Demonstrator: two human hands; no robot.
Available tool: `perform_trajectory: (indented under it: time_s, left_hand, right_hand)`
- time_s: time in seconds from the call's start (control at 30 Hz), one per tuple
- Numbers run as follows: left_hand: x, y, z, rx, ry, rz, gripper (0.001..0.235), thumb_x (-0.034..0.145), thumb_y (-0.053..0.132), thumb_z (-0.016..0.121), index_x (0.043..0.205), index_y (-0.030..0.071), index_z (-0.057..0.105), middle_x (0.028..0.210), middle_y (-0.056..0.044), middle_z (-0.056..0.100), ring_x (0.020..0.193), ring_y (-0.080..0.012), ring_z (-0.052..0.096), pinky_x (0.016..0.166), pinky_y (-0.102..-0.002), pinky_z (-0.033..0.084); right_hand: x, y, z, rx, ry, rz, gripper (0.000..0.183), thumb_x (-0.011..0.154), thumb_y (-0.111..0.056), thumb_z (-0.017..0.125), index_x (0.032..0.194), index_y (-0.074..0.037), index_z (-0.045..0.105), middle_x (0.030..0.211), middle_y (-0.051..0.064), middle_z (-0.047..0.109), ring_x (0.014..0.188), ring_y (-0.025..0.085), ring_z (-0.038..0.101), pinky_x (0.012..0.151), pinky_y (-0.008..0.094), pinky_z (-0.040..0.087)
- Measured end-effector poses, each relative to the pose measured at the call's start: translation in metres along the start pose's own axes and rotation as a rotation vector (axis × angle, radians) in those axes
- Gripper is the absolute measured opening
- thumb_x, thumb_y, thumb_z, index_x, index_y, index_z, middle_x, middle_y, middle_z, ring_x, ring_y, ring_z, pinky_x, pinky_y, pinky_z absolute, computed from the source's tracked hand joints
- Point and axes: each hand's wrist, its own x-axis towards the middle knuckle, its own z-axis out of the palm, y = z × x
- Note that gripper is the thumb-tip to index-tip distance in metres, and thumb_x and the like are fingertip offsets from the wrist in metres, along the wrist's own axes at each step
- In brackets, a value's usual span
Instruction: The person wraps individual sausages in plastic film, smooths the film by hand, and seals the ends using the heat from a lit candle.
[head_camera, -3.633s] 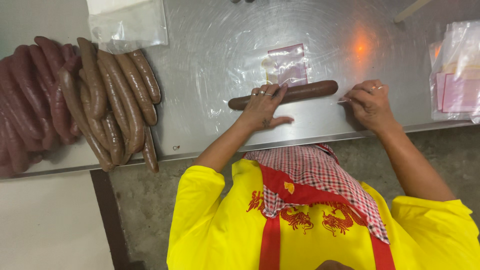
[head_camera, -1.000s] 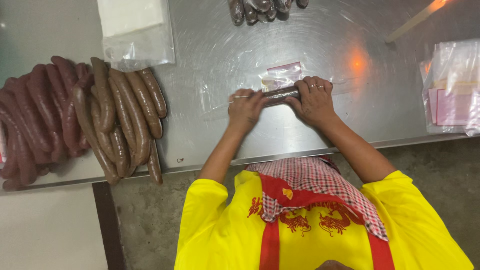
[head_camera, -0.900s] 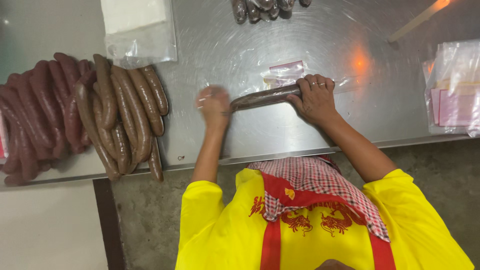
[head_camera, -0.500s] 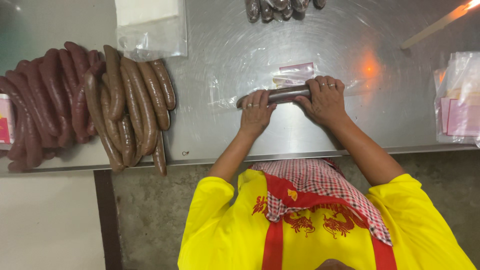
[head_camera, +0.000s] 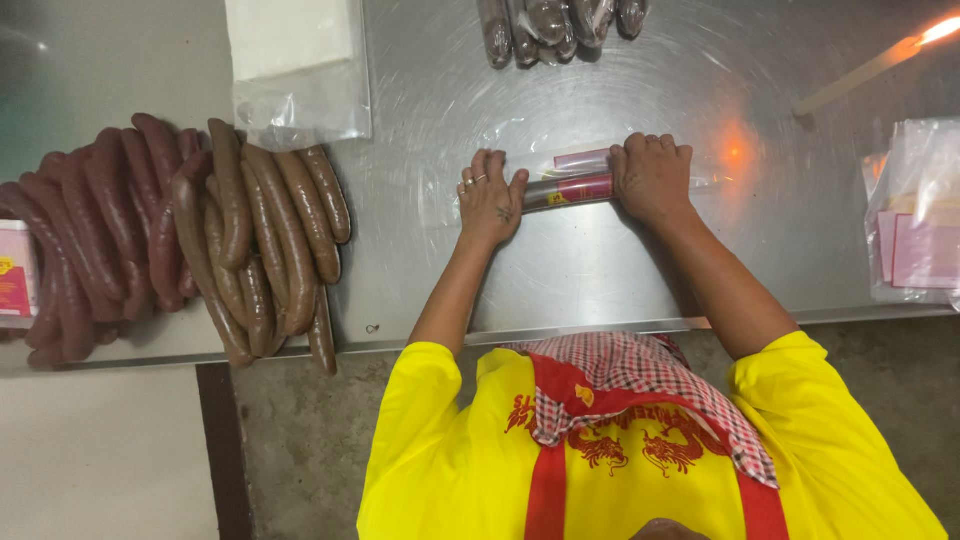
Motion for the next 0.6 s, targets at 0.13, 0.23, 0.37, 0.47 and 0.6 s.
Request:
perform_trajectory:
  time_s: [0.13, 0.23, 0.37, 0.47, 0.6]
  left_hand:
    - [0.033, 0.000, -0.004, 0.096, -0.041, -0.076, 0.067, 0.106, 0.047, 0.036, 0.159, 0.008, 0.024, 0.169, -0.021, 0.003, 0.150, -0.0421, 0.017, 0.117, -0.060, 0.017]
    - [0.055, -0.001, -0.006, 0.154, -0.061, -0.136, 0.072, 0.108, 0.047, 0.035, 0.165, 0.012, 0.009, 0.170, -0.019, -0.012, 0.157, -0.0416, -0.006, 0.121, -0.063, 0.003]
    - [0.085, 0.002, -0.007, 0.217, -0.074, -0.236, 0.076, 0.109, 0.047, 0.035, 0.164, 0.013, -0.005, 0.167, -0.021, -0.024, 0.154, -0.0405, -0.022, 0.121, -0.065, -0.007]
    - [0.098, 0.003, -0.005, 0.253, -0.058, -0.225, 0.077, 0.109, 0.045, 0.036, 0.165, 0.014, -0.008, 0.168, -0.020, -0.025, 0.154, -0.0405, -0.023, 0.122, -0.065, -0.007]
    - [0.116, -0.002, -0.003, 0.263, -0.037, -0.205, 0.078, 0.110, 0.043, 0.039, 0.164, 0.011, -0.009, 0.166, -0.022, -0.025, 0.154, -0.0432, -0.022, 0.122, -0.066, -0.007]
  right_hand:
    - [0.024, 0.005, 0.006, 0.011, 0.019, 0.077, 0.030, 0.104, -0.029, 0.055, 0.114, -0.002, 0.061, 0.115, 0.026, 0.063, 0.110, 0.041, 0.052, 0.089, 0.058, 0.032]
    - [0.046, 0.012, 0.009, 0.001, 0.001, 0.104, 0.028, 0.102, -0.028, 0.058, 0.114, -0.002, 0.060, 0.118, 0.029, 0.059, 0.113, 0.042, 0.049, 0.090, 0.060, 0.030]
    - [0.063, 0.009, 0.004, 0.018, 0.171, 0.038, 0.032, 0.097, -0.027, 0.063, 0.112, 0.001, 0.061, 0.119, 0.031, 0.058, 0.112, 0.043, 0.048, 0.088, 0.057, 0.031]
    - [0.051, -0.009, -0.011, -0.112, 0.333, -0.292, 0.016, 0.106, -0.017, 0.061, 0.103, -0.002, 0.064, 0.115, 0.021, 0.064, 0.112, 0.035, 0.056, 0.097, 0.051, 0.036]
    - [0.018, -0.035, -0.026, 0.035, 0.206, -0.365, 0.020, 0.104, -0.020, 0.063, 0.097, -0.002, 0.066, 0.097, 0.018, 0.067, 0.094, 0.035, 0.060, 0.089, 0.048, 0.042]
